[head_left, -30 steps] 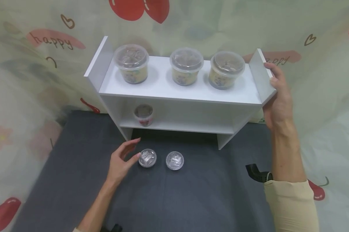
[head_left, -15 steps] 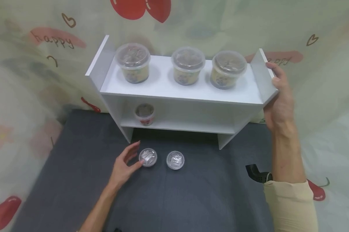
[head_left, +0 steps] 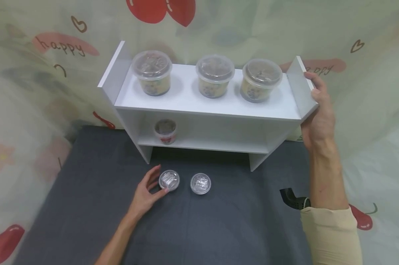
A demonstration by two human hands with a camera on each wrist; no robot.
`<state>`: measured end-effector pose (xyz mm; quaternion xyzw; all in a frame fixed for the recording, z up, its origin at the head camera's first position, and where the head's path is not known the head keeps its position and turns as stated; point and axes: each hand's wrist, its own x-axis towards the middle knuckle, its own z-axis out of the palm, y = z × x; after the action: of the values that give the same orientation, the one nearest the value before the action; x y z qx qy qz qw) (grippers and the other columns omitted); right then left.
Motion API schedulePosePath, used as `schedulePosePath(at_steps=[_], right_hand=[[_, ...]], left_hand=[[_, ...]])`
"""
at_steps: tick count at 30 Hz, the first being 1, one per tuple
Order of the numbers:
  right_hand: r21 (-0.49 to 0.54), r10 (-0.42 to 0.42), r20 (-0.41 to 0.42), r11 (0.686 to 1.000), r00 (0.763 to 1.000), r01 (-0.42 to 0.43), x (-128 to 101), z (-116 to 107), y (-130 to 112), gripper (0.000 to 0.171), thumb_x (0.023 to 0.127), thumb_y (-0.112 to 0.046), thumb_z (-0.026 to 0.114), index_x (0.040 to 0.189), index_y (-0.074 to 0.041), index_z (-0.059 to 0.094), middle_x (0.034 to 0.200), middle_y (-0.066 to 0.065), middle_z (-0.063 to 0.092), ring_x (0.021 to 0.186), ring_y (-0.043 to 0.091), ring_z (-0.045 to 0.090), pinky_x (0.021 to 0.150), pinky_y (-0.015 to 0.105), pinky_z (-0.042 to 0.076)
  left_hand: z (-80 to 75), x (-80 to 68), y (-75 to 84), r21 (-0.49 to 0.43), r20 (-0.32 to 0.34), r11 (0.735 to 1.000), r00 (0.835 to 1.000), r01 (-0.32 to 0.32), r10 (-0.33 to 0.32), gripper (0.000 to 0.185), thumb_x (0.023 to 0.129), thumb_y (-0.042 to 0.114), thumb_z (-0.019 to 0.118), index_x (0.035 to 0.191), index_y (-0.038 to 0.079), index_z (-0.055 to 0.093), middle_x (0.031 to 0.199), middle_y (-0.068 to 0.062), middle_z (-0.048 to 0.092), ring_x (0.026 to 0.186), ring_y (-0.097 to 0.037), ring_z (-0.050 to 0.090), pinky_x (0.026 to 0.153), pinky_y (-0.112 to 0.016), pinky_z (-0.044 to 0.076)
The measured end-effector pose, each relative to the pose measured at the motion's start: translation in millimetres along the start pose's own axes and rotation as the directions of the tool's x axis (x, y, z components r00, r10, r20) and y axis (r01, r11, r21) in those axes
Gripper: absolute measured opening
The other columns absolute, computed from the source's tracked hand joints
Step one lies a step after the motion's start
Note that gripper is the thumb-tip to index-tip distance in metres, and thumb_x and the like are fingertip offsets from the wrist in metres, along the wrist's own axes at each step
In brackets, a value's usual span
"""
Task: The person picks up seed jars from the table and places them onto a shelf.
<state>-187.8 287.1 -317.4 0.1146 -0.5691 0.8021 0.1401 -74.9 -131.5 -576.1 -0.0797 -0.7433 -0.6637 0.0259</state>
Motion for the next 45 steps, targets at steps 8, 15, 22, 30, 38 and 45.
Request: schedulePosePath(at_steps=[8,15,22,30,38,45], right_hand=[[-0.019,0.0,-0.001,1.0,1.0,0.0,0.7,1.9,1.3,0.046,0.092,-0.027,0.046,0.135,-0.015,0.055,0.13,0.014,0.047,0.11,0.026,0.048,0.08,0.034,0.044],[-0.015,-0.005,-0.019,1.0,1.0,0.005,0.4,1.8,0.8,0.045,0.092,-0.026,0.045,0.134,-0.015,0.056,0.131,0.013,0.047,0.11,0.025,0.047,0.08,0.034,0.043],[-0.005,-0.003,-0.026,1.0,1.0,0.003,-0.7,3.5,-0.3,0.045,0.092,-0.025,0.043,0.133,-0.014,0.057,0.131,0.013,0.048,0.11,0.025,0.048,0.08,0.033,0.044],[0.007,-0.007,-0.016,1.0,1.0,0.007,-0.5,3.5,0.1,0.044,0.092,-0.024,0.043,0.133,-0.013,0.056,0.128,0.014,0.048,0.107,0.025,0.049,0.078,0.033,0.044],[0.007,0.029,-0.008,1.0,1.0,-0.029,-0.1,4.9,-1.6,0.043,0.093,-0.024,0.043,0.133,-0.014,0.055,0.124,0.013,0.049,0.103,0.024,0.05,0.075,0.031,0.046],[0.016,0.009,-0.024,1.0,1.0,-0.009,-0.4,3.8,-0.8,0.043,0.092,-0.024,0.043,0.132,-0.014,0.056,0.127,0.013,0.049,0.107,0.025,0.049,0.078,0.033,0.045]], left_hand=[[1.5,-1.2,-5.4,0.043,0.005,0.998,0.998,0.055,-0.056,0.081,0.078,0.001,0.082,0.148,0.005,0.041,0.149,-0.022,0.043,0.135,-0.034,0.045,0.103,-0.054,0.04],[8.0,-1.5,3.6,0.073,0.017,0.993,0.995,0.095,-0.096,0.08,0.077,-0.004,0.081,0.146,-0.001,0.041,0.142,-0.024,0.05,0.128,-0.037,0.05,0.099,-0.047,0.046],[11.9,-1.7,29.4,0.094,0.023,0.989,0.993,0.111,-0.113,0.077,0.077,-0.007,0.08,0.143,-0.007,0.042,0.137,-0.028,0.053,0.126,-0.041,0.051,0.097,-0.056,0.045],[17.5,1.8,30.9,0.128,0.005,0.987,0.995,0.097,-0.099,0.074,0.077,-0.006,0.08,0.141,-0.008,0.045,0.134,-0.027,0.055,0.122,-0.039,0.054,0.097,-0.052,0.045],[21.7,0.8,16.4,0.149,-0.017,0.984,0.995,0.098,-0.096,0.074,0.076,-0.005,0.081,0.141,-0.006,0.046,0.134,-0.025,0.056,0.122,-0.038,0.055,0.095,-0.049,0.046],[16.4,7.0,-10.3,0.16,-0.024,0.981,0.994,0.107,-0.104,0.078,0.074,0.001,0.085,0.143,0.006,0.049,0.134,-0.016,0.059,0.121,-0.03,0.057,0.097,-0.041,0.046]])
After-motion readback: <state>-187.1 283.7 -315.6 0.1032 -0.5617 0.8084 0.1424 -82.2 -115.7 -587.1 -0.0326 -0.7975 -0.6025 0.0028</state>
